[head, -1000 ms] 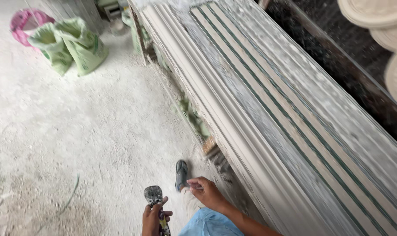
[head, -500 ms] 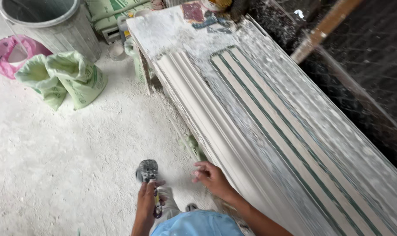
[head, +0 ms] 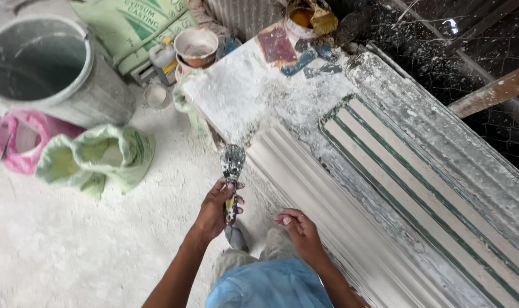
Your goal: The person scrubs a long white molded molding with a small brush, then uses a green brush to sweep dust from the surface. The work is performed on a cluttered workbench in a workshop setting.
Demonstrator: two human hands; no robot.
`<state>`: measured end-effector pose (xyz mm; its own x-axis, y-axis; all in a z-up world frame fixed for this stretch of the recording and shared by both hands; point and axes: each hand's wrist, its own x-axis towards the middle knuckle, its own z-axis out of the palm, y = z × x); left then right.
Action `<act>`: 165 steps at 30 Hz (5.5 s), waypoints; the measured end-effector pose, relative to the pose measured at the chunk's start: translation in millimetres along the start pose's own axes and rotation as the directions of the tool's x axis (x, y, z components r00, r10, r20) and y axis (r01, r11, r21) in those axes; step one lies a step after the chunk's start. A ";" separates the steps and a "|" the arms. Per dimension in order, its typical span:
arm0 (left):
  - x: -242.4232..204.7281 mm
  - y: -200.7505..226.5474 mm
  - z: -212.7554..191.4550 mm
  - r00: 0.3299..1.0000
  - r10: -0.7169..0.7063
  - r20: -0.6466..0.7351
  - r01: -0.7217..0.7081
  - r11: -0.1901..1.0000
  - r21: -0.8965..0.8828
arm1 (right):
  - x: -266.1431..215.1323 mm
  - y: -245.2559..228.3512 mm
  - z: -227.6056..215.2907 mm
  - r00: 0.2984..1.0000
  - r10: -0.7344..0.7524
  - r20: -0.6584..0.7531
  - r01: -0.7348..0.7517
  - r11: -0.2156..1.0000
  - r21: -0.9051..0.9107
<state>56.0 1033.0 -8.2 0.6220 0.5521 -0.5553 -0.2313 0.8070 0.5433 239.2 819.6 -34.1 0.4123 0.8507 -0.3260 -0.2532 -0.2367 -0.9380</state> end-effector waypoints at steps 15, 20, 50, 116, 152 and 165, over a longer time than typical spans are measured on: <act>246.4 77.0 -27.9 0.939 0.166 -0.302 -0.170 0.985 0.015 | 204.6 -18.8 1.9 0.981 0.194 0.017 -0.188 0.963 -0.191; 368.5 122.3 -52.1 0.917 0.223 -0.329 -0.268 0.959 -0.096 | 270.6 -35.5 -0.7 0.975 0.151 0.162 -0.117 0.972 -0.204; 409.1 148.4 -63.9 0.910 0.406 0.086 0.107 -0.430 0.897 | 299.3 -93.4 72.3 0.971 0.202 -0.128 -0.231 0.932 -0.281; 277.6 -65.3 531.9 0.206 0.713 0.670 -0.954 -0.008 0.301 | -39.3 -9.3 -316.4 0.514 0.128 -0.848 0.254 0.922 0.293; 305.4 3.9 708.7 0.224 -0.211 0.951 -0.946 0.187 0.264 | -61.6 -87.3 -184.4 0.399 -0.115 -0.910 0.225 0.974 -0.024; 241.8 -153.2 238.7 0.605 -0.647 0.465 0.548 0.761 0.347 | 26.0 -23.0 -180.9 0.594 0.322 -0.738 -0.221 0.947 0.235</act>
<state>420.4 992.8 -75.4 0.8733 -0.2855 -0.3948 0.4242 0.8440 0.3282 414.1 762.3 -42.4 0.8090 0.0826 -0.5820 -0.5364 -0.3015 -0.7883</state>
